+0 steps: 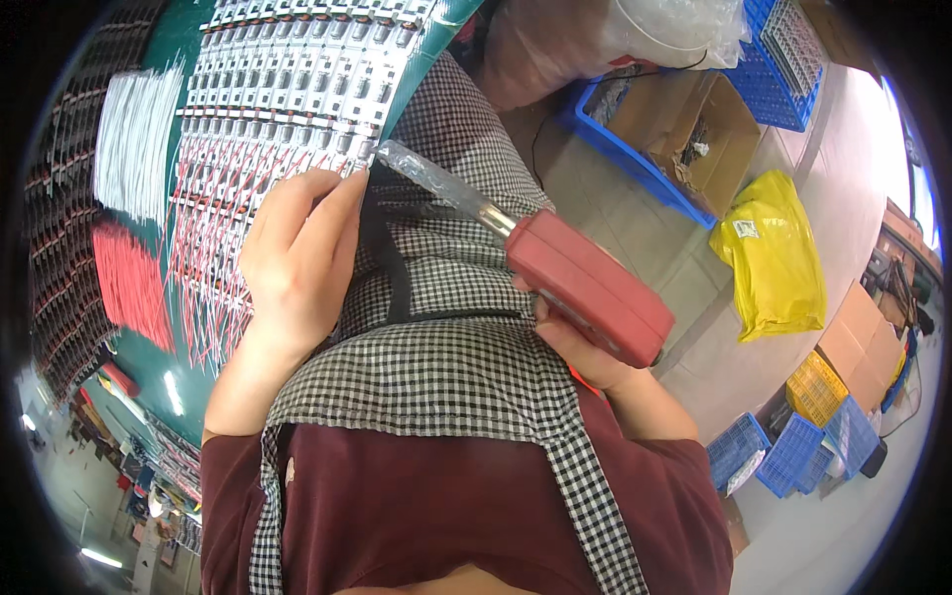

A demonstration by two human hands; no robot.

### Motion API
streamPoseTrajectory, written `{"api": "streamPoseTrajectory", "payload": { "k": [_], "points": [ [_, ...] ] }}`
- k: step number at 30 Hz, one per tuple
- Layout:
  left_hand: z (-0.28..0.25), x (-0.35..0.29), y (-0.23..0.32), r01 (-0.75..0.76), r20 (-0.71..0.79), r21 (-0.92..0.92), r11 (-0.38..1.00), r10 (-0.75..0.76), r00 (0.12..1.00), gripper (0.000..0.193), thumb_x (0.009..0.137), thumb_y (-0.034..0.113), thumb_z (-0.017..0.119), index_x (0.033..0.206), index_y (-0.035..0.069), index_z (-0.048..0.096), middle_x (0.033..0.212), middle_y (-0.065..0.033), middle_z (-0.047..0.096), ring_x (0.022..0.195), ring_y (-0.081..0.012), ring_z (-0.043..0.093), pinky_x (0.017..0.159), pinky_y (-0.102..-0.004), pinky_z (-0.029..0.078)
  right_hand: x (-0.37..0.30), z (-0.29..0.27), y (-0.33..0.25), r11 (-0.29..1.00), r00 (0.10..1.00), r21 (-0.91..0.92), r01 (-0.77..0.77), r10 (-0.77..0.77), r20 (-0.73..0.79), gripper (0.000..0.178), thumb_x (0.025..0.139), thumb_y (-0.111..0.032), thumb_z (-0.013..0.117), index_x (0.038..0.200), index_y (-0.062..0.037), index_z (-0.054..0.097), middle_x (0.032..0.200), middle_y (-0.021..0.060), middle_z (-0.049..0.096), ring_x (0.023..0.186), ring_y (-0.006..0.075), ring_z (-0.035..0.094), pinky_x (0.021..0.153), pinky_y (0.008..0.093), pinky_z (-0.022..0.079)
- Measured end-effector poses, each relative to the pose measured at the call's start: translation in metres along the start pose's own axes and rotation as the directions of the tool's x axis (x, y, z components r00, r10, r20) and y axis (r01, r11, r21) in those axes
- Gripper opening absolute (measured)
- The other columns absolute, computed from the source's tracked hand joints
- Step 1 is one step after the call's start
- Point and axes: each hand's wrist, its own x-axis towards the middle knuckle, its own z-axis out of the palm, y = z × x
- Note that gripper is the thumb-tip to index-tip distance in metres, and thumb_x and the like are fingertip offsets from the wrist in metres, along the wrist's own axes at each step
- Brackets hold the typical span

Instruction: The person is assembling electrical components using a soldering iron.

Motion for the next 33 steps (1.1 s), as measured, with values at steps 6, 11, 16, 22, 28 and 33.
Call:
{"api": "streamPoseTrajectory", "payload": {
  "k": [6, 11, 16, 22, 28, 33],
  "points": [
    [-0.002, 0.001, 0.002, 0.018, 0.021, -0.013, 1.0, -0.017, 1.0, 0.029, 0.066, 0.0, 0.057, 0.094, -0.005, 0.058, 0.086, -0.0113, 0.053, 0.074, -0.0239, 0.054, 0.064, -0.0308, 0.047, 0.001, -0.013, 0.006, 0.992, 0.991, -0.08, 0.095, -0.087, 0.104, 0.059, 0.073, -0.02, 0.073, 0.121, 0.0019, 0.047, 0.101, 0.0077, 0.058, 0.069, 0.0077, 0.051, 0.061, 0.0202, 0.043],
    [0.0, 0.0, 0.002, 0.005, -0.001, -0.013, 1.0, -0.005, 1.0, 0.027, 0.066, -0.001, 0.058, 0.093, -0.005, 0.058, 0.085, -0.0118, 0.053, 0.072, -0.0239, 0.054, 0.062, -0.0306, 0.046, -0.001, -0.013, 0.01, 0.996, 0.995, -0.047, 0.071, -0.068, 0.068, 0.063, 0.073, -0.019, 0.073, 0.124, 0.0035, 0.045, 0.095, 0.007, 0.06, 0.071, 0.0085, 0.055, 0.062, 0.0209, 0.045],
    [0.001, 0.001, 0.002, 0.017, -0.004, -0.018, 1.0, -0.017, 1.0, 0.027, 0.067, -0.001, 0.058, 0.093, -0.005, 0.058, 0.085, -0.0119, 0.052, 0.072, -0.024, 0.053, 0.061, -0.0307, 0.046, -0.004, -0.015, 0.014, 0.974, 0.997, -0.213, 0.072, -0.071, 0.014, 0.062, 0.072, -0.018, 0.074, 0.124, 0.0033, 0.046, 0.093, 0.0062, 0.061, 0.07, 0.0092, 0.057, 0.064, 0.0221, 0.047],
    [0.0, 0.003, 0.001, 0.049, 0.017, -0.03, 0.998, -0.049, 0.999, 0.027, 0.067, -0.001, 0.058, 0.093, -0.005, 0.058, 0.083, -0.0117, 0.051, 0.072, -0.0241, 0.053, 0.061, -0.0311, 0.046, 0.0, -0.007, 0.0, 0.991, 0.99, 0.121, 0.06, -0.074, 0.116, 0.058, 0.078, -0.019, 0.068, 0.126, 0.0003, 0.043, 0.108, 0.0103, 0.056, 0.071, 0.0096, 0.05, 0.064, 0.0225, 0.043],
    [-0.006, 0.001, 0.012, 0.173, 0.123, -0.085, 0.981, -0.162, 0.979, 0.023, 0.069, 0.001, 0.056, 0.091, -0.001, 0.057, 0.082, -0.0122, 0.052, 0.072, -0.0272, 0.054, 0.061, -0.0348, 0.046, -0.001, -0.007, -0.009, 0.981, 0.99, 0.138, 0.134, -0.14, 0.028, 0.061, 0.079, -0.023, 0.067, 0.127, 0.0003, 0.037, 0.116, 0.0164, 0.052, 0.065, 0.0133, 0.049, 0.062, 0.0258, 0.045],
    [-0.051, 0.006, -0.028, 0.238, -0.023, 0.058, 0.97, -0.237, 0.971, 0.022, 0.068, 0.004, 0.065, 0.09, 0.002, 0.061, 0.087, -0.0135, 0.058, 0.078, -0.0303, 0.058, 0.068, -0.0378, 0.048, 0.022, 0.003, -0.024, 0.963, 0.952, -0.073, 0.259, -0.267, -0.149, 0.064, 0.079, -0.033, 0.065, 0.122, 0.0045, 0.037, 0.104, 0.0175, 0.054, 0.053, 0.0136, 0.049, 0.046, 0.0232, 0.039]
  ]
}}
